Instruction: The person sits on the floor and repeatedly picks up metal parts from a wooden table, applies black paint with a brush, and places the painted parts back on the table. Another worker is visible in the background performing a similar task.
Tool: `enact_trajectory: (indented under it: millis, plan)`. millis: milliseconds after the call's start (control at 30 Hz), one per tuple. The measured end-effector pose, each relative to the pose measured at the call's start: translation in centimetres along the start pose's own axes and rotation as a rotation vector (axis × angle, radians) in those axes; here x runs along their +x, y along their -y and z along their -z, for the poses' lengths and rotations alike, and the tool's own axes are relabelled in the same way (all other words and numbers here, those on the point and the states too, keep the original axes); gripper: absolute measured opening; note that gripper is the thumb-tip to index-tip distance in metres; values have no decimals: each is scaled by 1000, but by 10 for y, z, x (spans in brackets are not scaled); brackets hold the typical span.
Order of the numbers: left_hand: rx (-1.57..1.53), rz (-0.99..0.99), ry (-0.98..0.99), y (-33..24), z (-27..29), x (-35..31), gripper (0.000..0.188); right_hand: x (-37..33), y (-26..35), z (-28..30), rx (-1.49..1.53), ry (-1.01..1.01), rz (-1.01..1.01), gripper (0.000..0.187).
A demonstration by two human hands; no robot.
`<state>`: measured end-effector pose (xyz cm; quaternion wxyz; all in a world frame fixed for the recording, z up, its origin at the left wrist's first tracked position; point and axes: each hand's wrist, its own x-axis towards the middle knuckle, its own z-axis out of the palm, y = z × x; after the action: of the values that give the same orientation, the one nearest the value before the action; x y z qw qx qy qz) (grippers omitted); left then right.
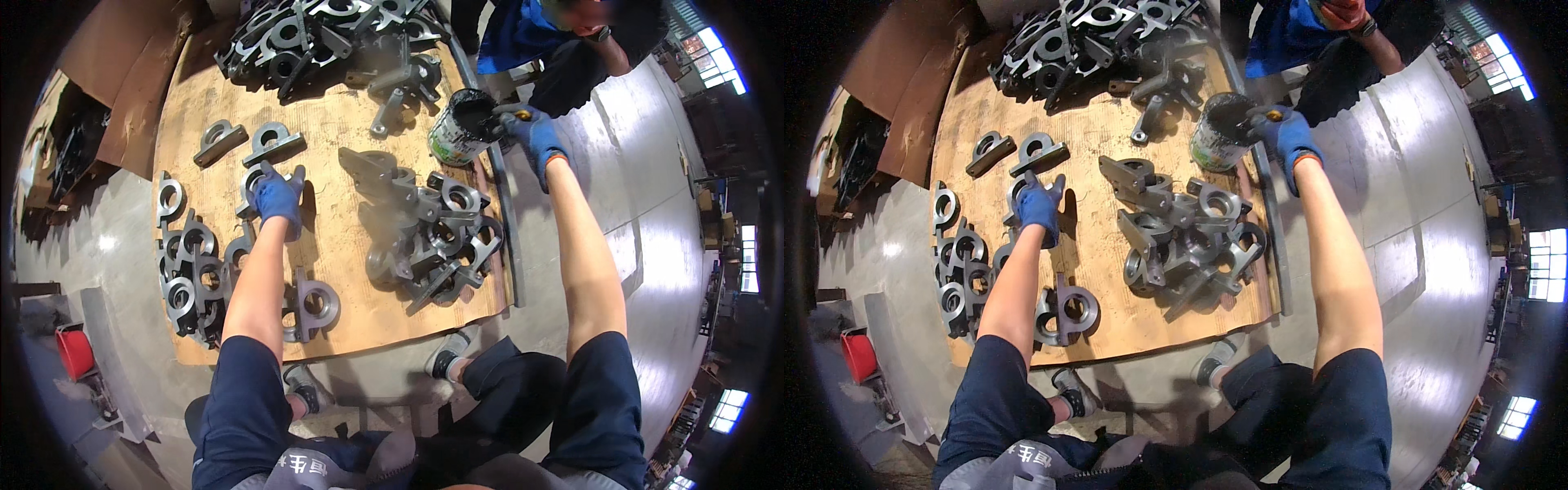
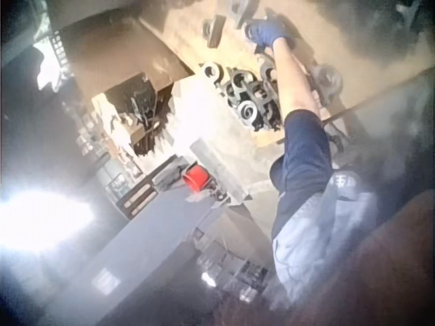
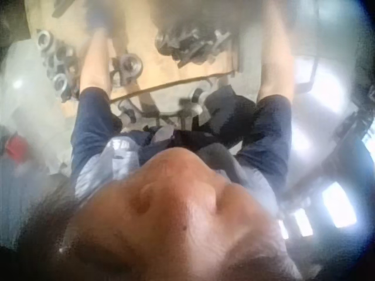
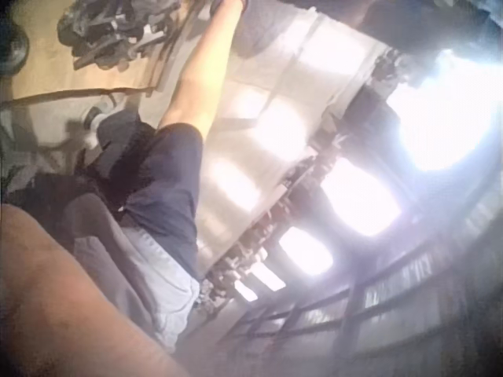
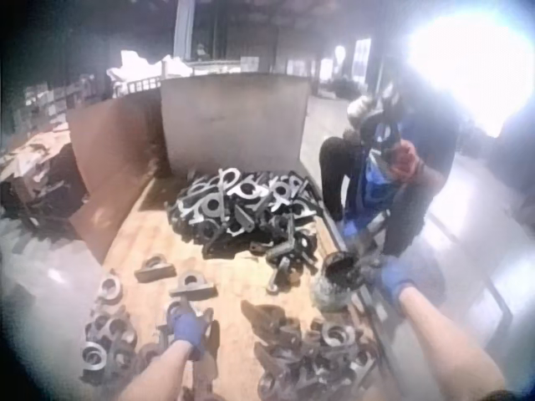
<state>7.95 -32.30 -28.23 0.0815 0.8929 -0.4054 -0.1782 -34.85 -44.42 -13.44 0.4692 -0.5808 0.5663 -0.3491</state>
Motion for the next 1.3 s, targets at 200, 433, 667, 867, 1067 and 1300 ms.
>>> enact_trajectory:
  millis: [200,433,667,867,1067,1300]
  plan:
    - [244,-215,-177,-2,-24,-7,32,-4,12,11,-134,22,-11,21]
    - [52,-858,-259,40,-29,-57,44,-13,21,3,-116,69,-60,23]
    - [-195,-3,-178,27,-47,-111,86,-62,33,14,-334,27,170,25]
    - [-350,235,-116,35,-74,-85,54,-99,30,7,-115,-20,170,28]
    - [-1521,418,431,56,-22,-73,18,-145,31,13,853,-17,-69,33]
    - [-1880,45,779,69,78,-177,37,-207,88,-38,1385,245,-125,39]
